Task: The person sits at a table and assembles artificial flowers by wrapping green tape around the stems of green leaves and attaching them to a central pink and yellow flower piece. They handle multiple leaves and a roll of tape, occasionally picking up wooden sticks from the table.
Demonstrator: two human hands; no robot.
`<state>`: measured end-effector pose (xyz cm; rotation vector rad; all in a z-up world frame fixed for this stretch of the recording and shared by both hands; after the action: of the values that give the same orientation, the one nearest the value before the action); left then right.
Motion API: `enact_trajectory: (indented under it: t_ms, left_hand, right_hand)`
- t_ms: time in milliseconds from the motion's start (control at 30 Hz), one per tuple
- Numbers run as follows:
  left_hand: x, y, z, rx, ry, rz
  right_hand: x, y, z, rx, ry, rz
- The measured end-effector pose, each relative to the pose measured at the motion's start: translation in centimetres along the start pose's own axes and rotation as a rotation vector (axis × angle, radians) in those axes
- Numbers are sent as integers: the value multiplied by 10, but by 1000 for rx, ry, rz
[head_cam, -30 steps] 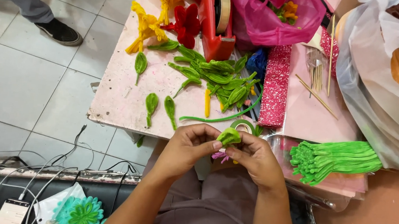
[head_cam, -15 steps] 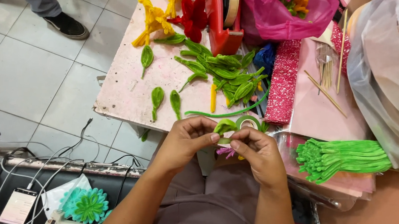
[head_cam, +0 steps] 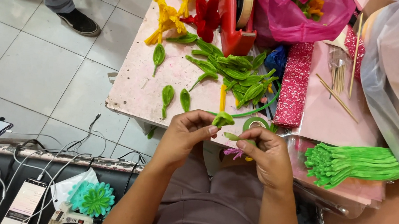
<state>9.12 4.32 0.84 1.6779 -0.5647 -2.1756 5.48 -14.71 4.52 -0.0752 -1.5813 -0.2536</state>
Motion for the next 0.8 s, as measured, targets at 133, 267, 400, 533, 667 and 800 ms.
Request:
enact_trajectory:
  t_ms: [133,267,400,533,667,800]
  left_hand:
    - [15,-5,-4,-59,-4,17]
    - [14,-8,-7,-197,39,66]
    - [20,-3,-11,-260,53,138]
    - [35,7,-12,-214,31,155]
    - [49,16,-11,-140,-33,191]
    - [56,22,-9,-121,-123,319]
  right_hand:
    - [-5,-4,-6,-43,-33,-34]
    - [-4,-8,-9,-125,-41,-36]
    - [-2,-10,-14,-173,-51,-17]
    - [0,-7,-11,-190,-80,-29]
    - [9,-7,-8,-199,-93,24]
    - [18,-6,-8,-184,-112,33]
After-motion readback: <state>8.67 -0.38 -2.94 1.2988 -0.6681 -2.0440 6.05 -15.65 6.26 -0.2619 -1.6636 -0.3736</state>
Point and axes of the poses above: each hand's wrist, its own z-axis away from the middle knuckle, its own y-axis out of the palm, x = y × z, the point moved 7 cm from there along -z, towards the middle knuckle, and after that the axes turned 10 degrees about -x, right-handed, at the moved point
